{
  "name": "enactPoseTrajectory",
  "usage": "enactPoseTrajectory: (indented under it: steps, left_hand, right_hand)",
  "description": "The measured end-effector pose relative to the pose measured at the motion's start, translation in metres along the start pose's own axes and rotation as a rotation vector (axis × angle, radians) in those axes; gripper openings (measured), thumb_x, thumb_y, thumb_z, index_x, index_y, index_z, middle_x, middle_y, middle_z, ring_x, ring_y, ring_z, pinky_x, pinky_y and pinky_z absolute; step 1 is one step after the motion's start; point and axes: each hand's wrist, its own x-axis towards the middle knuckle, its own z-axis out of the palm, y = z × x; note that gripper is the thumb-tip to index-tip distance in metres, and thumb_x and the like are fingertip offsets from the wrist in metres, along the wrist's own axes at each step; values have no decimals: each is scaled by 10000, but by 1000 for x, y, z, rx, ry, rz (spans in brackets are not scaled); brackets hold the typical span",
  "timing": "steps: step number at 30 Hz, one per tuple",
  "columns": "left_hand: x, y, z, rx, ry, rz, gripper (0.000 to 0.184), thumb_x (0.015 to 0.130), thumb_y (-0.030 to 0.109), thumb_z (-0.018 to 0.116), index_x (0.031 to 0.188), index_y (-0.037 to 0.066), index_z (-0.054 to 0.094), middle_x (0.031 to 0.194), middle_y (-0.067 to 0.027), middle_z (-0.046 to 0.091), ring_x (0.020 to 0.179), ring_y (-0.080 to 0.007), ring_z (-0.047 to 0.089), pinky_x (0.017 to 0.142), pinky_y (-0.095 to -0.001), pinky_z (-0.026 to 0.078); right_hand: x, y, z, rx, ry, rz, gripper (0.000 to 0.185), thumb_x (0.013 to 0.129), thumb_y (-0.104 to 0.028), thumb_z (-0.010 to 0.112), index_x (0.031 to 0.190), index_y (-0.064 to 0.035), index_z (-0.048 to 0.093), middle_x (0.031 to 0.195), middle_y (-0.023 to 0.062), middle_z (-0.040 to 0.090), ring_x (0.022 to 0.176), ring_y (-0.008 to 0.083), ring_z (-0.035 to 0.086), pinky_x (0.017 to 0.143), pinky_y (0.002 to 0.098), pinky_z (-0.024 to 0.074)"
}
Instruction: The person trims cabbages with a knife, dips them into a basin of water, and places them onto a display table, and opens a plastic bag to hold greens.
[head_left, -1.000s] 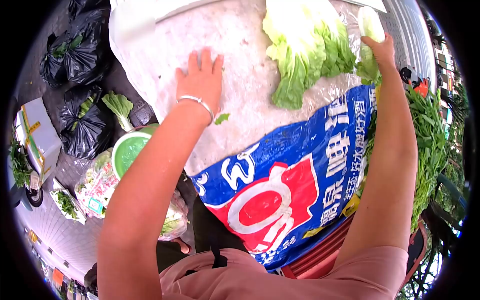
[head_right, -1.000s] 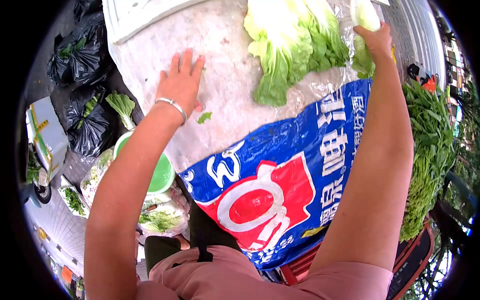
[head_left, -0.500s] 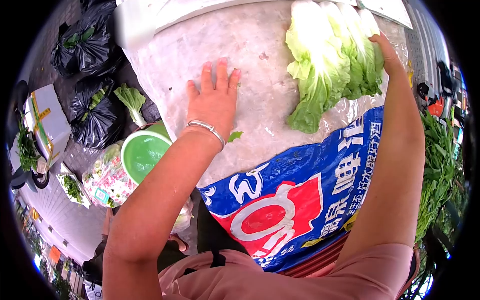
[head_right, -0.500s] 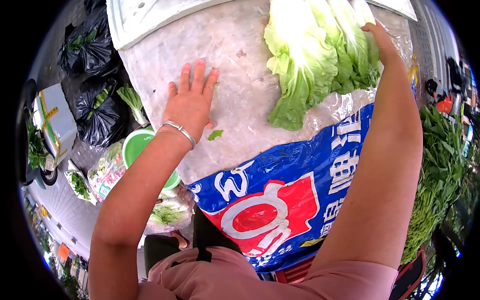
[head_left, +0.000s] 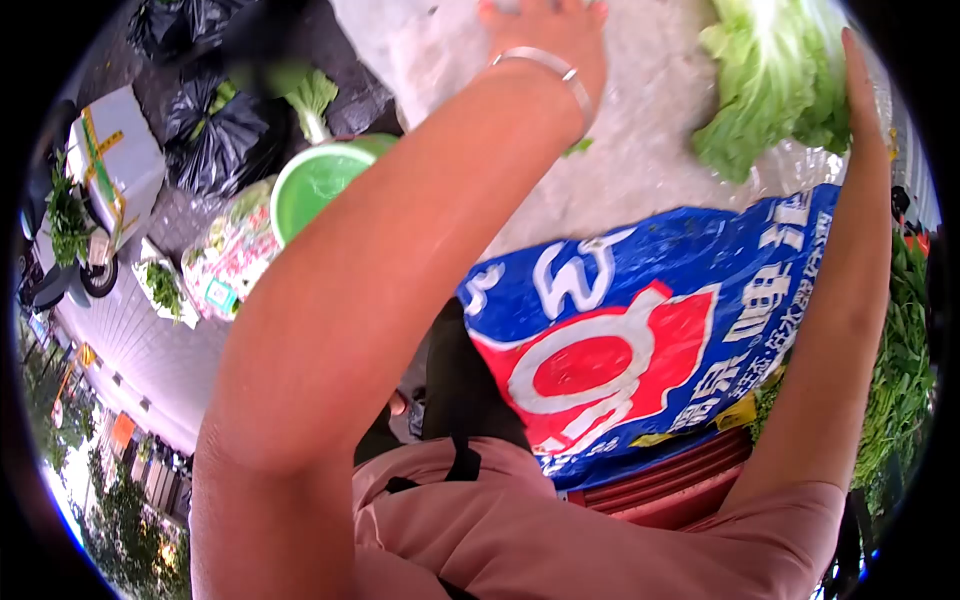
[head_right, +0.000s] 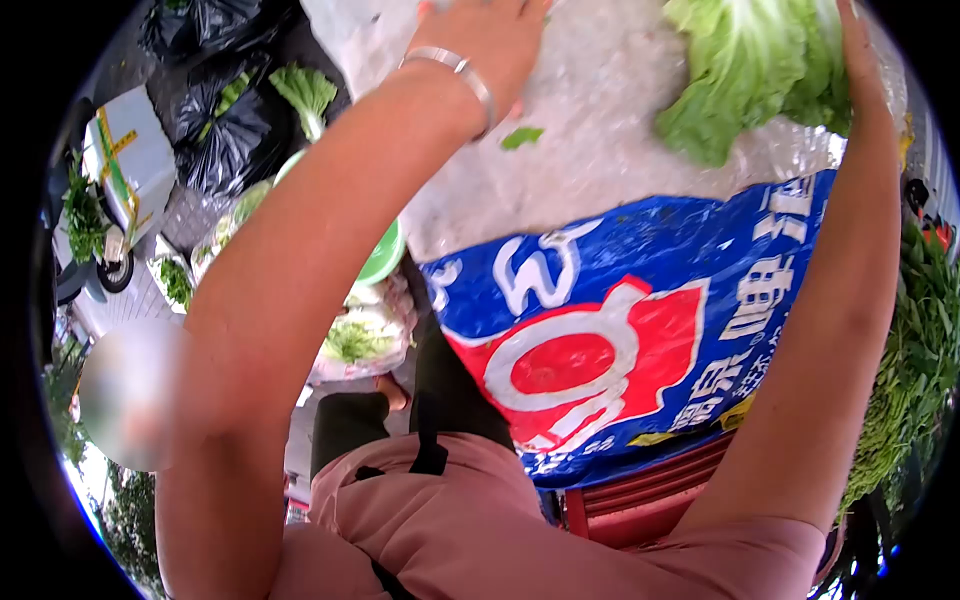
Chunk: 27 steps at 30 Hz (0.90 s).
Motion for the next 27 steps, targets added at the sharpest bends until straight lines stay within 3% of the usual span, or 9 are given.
enactPoseTrajectory:
  steps: [2,5,9,12,15,16,19,23,27]
  left_hand:
    - [-2,-3,-18,-51,-117,-5,533,937,187,454,1445,99,319,1540,-153,189,1397,-330,243,1057,-575,313]
    - [17,-7,1,-302,-46,-27,533,897,154,541,1405,88,390,1489,-174,307,1374,-311,305,1048,-512,352]
    - [-69,-53,-19,-303,136,248,446,843,123,601,1267,40,492,1218,-206,543,1202,-331,481,1013,-443,392]
    - [-153,-106,12,-442,572,298,311,817,110,591,1101,-5,535,964,-223,592,1021,-372,542,986,-462,401]
    - [-290,-158,51,-523,344,-184,365,817,144,637,1176,93,594,1097,-172,602,1007,-342,587,790,-424,489]
    - [-326,-187,96,-495,680,-135,192,815,154,648,991,79,642,832,-150,612,758,-337,595,658,-410,476]
    - [-492,-202,179,-729,-27,-968,265,849,236,641,1041,54,640,912,-153,667,868,-315,643,775,-393,495]
    - [-694,-194,296,-759,-511,-1337,351,803,334,607,1028,68,648,1003,-171,665,977,-332,618,862,-410,478]
    - [-790,-188,363,-888,-533,-1530,344,803,310,633,1060,83,651,1076,-172,655,1007,-330,613,880,-388,473]
  right_hand:
    - [-30,-2,-13,-119,169,-81,738,834,-627,536,1288,-46,552,1221,139,602,1131,235,561,963,347,416]
    - [-115,-31,-55,78,286,-254,709,848,-599,551,1292,-46,550,1232,139,596,1145,233,555,967,334,415]
    - [-292,-110,-123,731,65,-266,311,902,-229,648,1118,-6,647,1079,101,678,971,153,638,866,269,494]
    - [-384,-116,-143,909,-269,-560,173,949,-39,529,1029,54,652,959,170,683,875,193,653,780,308,542]
    - [-475,-181,-173,1001,-591,-743,79,794,-20,690,854,18,655,770,112,666,651,197,606,573,294,466]
    - [-503,-204,-178,1030,-716,-748,34,791,-9,681,815,-12,657,704,89,637,614,203,586,534,304,428]
    - [-587,-270,-165,1051,-1126,-676,55,791,-64,683,810,-37,639,670,88,578,604,255,567,554,339,425]
    - [-710,-325,-93,900,-1338,-874,139,857,-156,608,935,-46,644,794,155,644,744,337,631,647,409,483]
    - [-837,-373,-34,713,-1331,-1145,163,873,-127,570,983,-39,650,904,190,660,823,357,643,721,419,500]
